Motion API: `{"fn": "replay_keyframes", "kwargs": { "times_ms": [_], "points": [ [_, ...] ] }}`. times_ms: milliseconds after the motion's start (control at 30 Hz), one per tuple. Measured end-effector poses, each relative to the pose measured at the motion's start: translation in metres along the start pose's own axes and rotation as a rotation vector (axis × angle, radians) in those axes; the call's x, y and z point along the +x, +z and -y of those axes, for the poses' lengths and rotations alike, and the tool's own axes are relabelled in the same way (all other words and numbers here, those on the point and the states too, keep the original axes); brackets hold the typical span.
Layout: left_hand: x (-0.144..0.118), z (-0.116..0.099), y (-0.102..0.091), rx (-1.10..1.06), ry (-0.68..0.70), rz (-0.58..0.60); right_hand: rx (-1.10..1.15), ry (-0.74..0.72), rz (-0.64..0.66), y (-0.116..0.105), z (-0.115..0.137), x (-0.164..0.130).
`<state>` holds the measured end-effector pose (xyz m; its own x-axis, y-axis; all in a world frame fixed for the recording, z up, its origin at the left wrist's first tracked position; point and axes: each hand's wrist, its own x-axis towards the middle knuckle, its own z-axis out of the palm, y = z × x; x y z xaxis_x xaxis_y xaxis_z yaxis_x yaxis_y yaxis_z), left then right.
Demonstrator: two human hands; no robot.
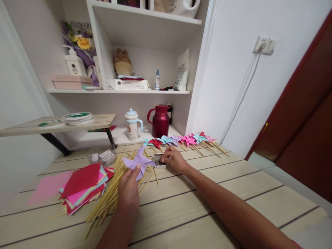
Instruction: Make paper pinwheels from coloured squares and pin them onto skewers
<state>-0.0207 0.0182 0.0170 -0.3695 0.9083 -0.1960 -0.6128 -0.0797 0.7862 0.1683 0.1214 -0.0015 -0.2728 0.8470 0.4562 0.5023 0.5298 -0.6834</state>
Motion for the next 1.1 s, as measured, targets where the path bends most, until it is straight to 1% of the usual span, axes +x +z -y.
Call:
{"fn": "replay_keyframes", "kwargs": {
  "times_ms": [167,400,600,733,867,967,1100],
  "points": [
    [0.001,0.001,-0.001,0.002,-0.005,0.011,0.019,0.015,-0.009,-0.003,0.001,-0.003],
    [0.001,0.000,0.001,0.000,0.007,0.019,0.049,0.009,0.007,0.001,-0.004,-0.007],
    [0.002,0.003,-0.001,0.007,0.019,0.029,0.018,-0.010,0.021,0.000,-0.005,-0.010],
    [0.000,0.002,0.001,0.008,0.016,0.023,-0.062,-0.021,-0.019,-0.004,-0.006,-0.010],
    [-0.001,0.002,0.001,0.003,0.009,0.016,-0.199,-0.044,-0.044,-0.007,-0.005,-0.007],
    [0.000,0.002,0.000,0.002,0.010,0.012,-0.319,-0.100,-0.004,-0.008,0.003,-0.004],
    [0.000,0.002,0.000,0.001,0.011,0.019,-0.441,-0.191,0.089,-0.005,0.017,0.002]
  ]
}}
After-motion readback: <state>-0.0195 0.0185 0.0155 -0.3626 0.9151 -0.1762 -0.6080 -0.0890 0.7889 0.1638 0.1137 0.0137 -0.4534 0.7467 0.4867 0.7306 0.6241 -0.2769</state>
